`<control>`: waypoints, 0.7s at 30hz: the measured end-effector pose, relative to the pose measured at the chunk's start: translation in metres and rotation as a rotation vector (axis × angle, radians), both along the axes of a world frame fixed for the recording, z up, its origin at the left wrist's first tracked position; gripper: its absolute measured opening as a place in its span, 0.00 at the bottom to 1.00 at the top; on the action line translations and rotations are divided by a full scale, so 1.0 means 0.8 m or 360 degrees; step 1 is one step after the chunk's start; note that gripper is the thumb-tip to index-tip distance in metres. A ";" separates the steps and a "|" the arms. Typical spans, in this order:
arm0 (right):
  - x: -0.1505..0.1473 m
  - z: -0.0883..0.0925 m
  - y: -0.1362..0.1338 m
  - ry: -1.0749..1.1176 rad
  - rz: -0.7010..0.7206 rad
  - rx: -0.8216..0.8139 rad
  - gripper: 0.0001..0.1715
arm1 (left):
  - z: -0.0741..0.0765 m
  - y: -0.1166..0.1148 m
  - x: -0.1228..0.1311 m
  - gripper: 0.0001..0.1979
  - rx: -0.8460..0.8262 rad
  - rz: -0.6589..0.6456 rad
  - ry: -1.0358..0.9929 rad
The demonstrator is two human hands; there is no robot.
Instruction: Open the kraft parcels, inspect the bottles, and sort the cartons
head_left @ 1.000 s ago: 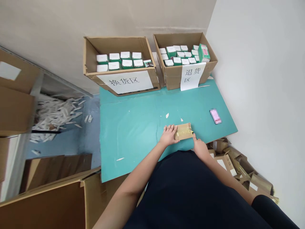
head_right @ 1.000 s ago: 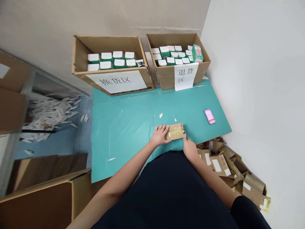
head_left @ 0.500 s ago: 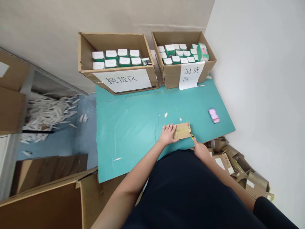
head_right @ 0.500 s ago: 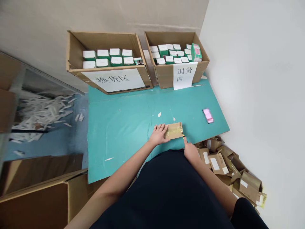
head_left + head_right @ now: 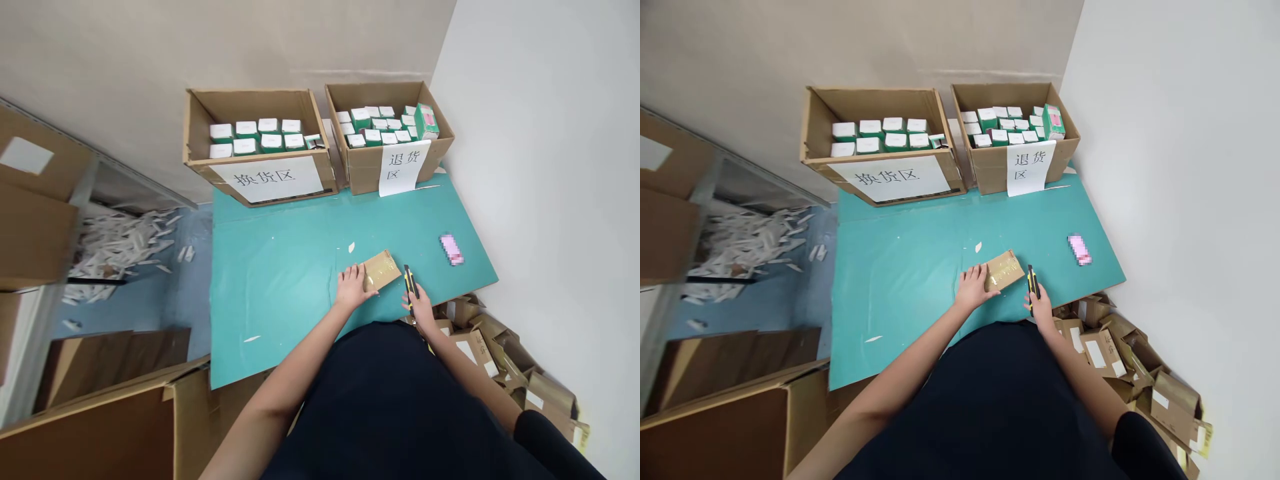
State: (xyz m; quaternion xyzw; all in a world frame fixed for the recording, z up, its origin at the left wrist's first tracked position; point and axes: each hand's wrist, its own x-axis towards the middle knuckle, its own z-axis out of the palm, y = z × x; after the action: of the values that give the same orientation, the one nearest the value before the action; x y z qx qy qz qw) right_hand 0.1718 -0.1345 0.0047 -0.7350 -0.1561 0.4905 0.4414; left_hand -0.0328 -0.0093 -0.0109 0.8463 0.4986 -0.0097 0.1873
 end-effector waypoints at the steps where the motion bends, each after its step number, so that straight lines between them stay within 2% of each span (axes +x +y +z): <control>1: -0.004 -0.009 0.014 0.0046 -0.0042 0.0068 0.44 | 0.000 0.000 0.000 0.49 -0.0014 0.0070 0.0006; 4: -0.012 -0.026 0.059 0.0101 -0.0067 0.0258 0.39 | -0.002 0.001 -0.004 0.43 -0.0138 0.0209 -0.0022; 7: -0.016 -0.031 0.106 0.0111 -0.0003 0.0424 0.35 | -0.010 -0.004 -0.010 0.35 -0.0303 0.0302 -0.0107; 11: -0.016 -0.028 0.173 0.0114 0.0288 0.0489 0.31 | -0.021 -0.031 -0.015 0.30 -0.0484 0.0450 -0.0295; 14: -0.010 -0.023 0.205 0.0200 0.0449 0.0486 0.30 | -0.018 -0.038 -0.020 0.28 -0.0501 0.0444 -0.0361; 17: 0.005 -0.017 0.193 0.0088 0.0329 0.0443 0.35 | -0.003 -0.007 -0.029 0.26 -0.0256 0.0381 -0.0285; 19: 0.016 -0.018 0.155 -0.0056 0.0183 0.0383 0.39 | 0.005 0.031 -0.030 0.28 -0.0101 0.0250 -0.0278; 21: 0.021 -0.022 0.105 -0.0164 0.0026 0.0304 0.42 | 0.010 0.070 -0.026 0.31 -0.0090 0.0099 -0.0251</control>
State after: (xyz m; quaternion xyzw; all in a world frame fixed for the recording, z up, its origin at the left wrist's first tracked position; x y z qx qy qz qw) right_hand 0.1889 -0.0509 -0.0130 -0.7125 -0.2306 0.4386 0.4968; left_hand -0.0535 0.0466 -0.0028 0.8229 0.5078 0.0488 0.2500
